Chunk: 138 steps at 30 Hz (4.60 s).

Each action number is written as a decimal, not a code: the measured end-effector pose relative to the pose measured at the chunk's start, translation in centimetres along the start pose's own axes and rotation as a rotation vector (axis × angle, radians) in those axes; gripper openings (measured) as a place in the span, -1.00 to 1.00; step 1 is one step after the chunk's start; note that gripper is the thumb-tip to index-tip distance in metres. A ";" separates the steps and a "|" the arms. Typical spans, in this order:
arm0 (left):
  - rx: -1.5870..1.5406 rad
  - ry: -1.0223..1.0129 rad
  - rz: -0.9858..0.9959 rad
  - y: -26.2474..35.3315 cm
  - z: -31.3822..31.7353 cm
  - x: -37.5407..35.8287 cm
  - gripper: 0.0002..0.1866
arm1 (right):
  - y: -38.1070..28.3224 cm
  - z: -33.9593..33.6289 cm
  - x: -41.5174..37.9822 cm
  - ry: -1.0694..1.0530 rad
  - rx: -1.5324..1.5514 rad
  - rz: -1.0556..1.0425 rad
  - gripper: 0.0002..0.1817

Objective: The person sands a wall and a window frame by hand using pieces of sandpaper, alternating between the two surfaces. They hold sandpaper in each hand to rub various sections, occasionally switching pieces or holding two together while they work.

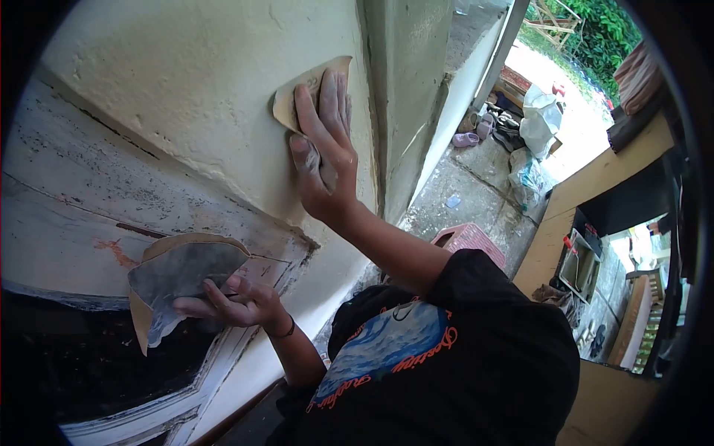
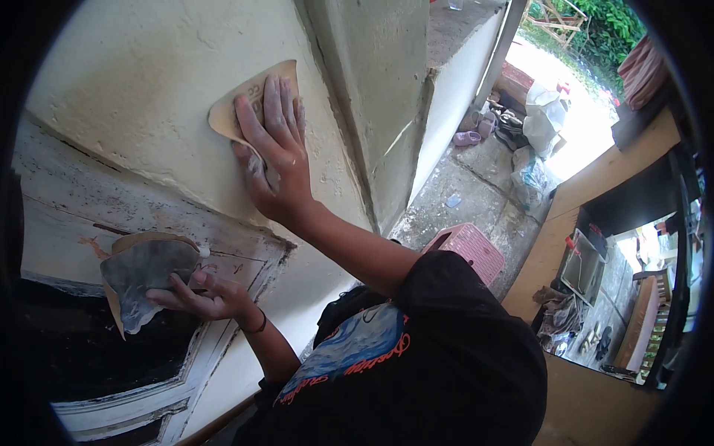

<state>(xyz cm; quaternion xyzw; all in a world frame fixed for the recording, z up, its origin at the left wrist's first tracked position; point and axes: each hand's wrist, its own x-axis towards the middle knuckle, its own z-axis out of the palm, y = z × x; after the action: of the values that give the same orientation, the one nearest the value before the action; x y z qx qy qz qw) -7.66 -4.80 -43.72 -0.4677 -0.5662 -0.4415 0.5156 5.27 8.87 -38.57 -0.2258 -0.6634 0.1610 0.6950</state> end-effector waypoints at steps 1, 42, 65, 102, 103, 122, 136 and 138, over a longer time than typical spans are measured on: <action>0.004 0.007 -0.003 0.1 -0.1 0.0 -0.64 | 0.1 0.3 -1.4 -0.018 0.011 0.017 -0.50; 0.002 -0.007 0.005 -0.6 0.0 -0.7 -0.65 | 1.2 0.7 -6.3 -0.148 -0.020 -0.036 -0.60; 0.070 -0.051 -0.030 0.0 -0.4 -0.9 -0.65 | 2.1 1.4 -3.8 -0.040 -0.091 -0.159 -0.53; -0.017 -0.111 -0.064 -0.1 -0.8 -1.0 -0.60 | 1.0 1.9 -0.6 0.085 0.010 -0.123 -0.48; -0.032 -0.102 -0.059 -0.2 -0.8 -1.0 -0.61 | 2.0 2.0 -3.0 0.044 -0.020 -0.147 -0.49; -0.005 -0.027 0.014 -0.6 0.1 -1.0 -0.64 | 4.8 1.0 -9.6 -0.093 -0.160 -0.114 -0.55; 0.023 -0.040 0.002 -0.7 0.1 -1.2 -0.62 | 3.9 1.2 -8.6 -0.021 -0.092 -0.036 -0.54; 0.015 -0.047 -0.003 -0.6 -0.2 -1.3 -0.62 | 2.1 1.2 -4.3 0.014 -0.034 -0.032 -0.54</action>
<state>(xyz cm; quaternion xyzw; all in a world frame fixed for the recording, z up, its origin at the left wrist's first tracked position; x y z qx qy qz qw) -8.21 -5.19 -45.04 -0.4731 -0.5822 -0.4268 0.5051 3.94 8.58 -43.29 -0.2282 -0.6647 0.1371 0.6981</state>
